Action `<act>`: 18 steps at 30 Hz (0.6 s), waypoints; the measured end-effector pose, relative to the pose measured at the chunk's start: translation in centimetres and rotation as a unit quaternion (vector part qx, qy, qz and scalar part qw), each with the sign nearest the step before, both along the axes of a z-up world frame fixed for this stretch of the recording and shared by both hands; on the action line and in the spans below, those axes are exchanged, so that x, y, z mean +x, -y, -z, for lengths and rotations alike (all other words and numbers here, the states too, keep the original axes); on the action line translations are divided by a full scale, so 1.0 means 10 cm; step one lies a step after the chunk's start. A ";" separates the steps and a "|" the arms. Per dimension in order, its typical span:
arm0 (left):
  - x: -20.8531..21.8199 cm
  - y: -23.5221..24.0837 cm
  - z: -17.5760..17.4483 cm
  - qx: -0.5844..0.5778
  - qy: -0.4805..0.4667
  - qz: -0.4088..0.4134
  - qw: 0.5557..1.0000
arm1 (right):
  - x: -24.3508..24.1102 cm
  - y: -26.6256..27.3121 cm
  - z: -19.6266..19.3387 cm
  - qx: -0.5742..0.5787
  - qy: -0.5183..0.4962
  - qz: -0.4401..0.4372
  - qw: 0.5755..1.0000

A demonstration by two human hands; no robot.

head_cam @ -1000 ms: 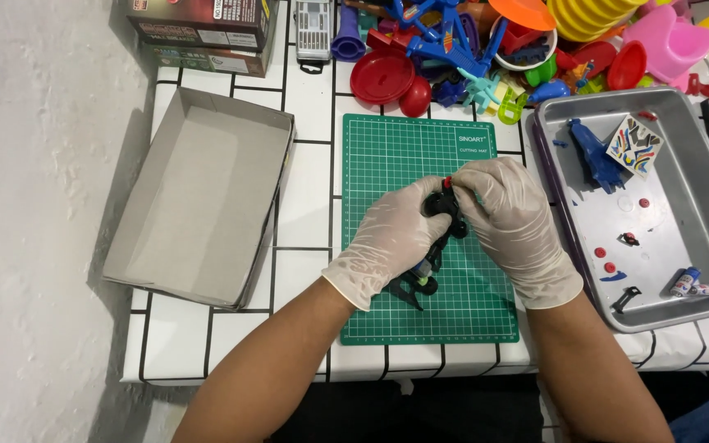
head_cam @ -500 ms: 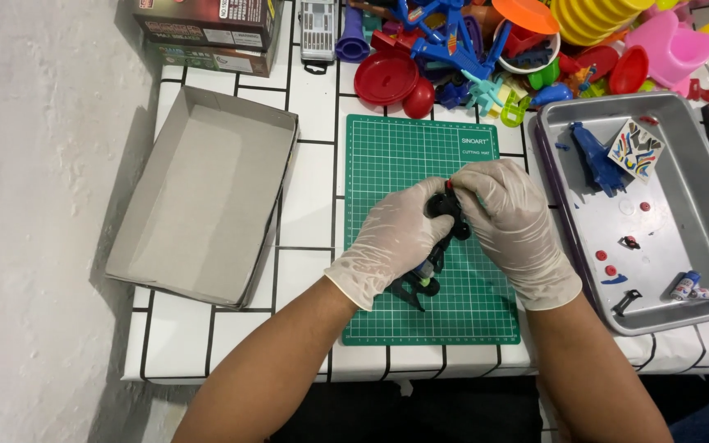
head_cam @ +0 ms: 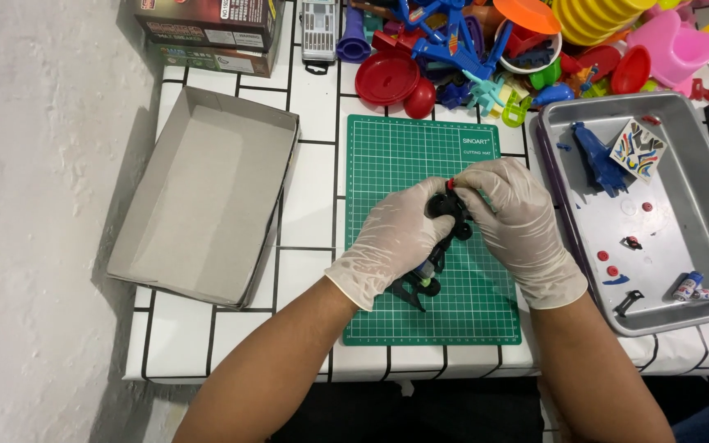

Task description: The person assembles a small black toy vehicle chassis on a green cutting mat. They attach red wheels to the axles and use a blue screwdriver to tighten the screws, securing the wheels in place.

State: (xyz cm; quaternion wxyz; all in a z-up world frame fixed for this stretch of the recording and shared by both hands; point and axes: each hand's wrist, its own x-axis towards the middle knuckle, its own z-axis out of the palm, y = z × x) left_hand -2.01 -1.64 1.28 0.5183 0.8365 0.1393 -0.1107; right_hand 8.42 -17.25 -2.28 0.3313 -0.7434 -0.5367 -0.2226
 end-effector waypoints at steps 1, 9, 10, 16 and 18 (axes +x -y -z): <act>-0.01 0.00 -0.01 0.000 0.000 0.000 1.000 | 0.00 0.00 0.01 0.000 0.000 0.000 1.000; 0.01 0.00 0.02 0.001 0.002 0.000 1.000 | -0.01 -0.01 -0.01 -0.006 0.044 0.004 0.999; 0.01 0.00 0.03 0.001 0.002 0.001 1.000 | -0.01 -0.01 0.00 -0.007 0.044 0.004 0.999; 0.00 0.00 0.01 0.000 0.006 -0.001 1.000 | 0.00 -0.01 0.02 -0.015 0.057 0.010 0.998; 0.02 -0.01 0.03 0.002 0.009 0.000 1.000 | -0.01 -0.01 0.01 -0.012 0.051 0.016 0.998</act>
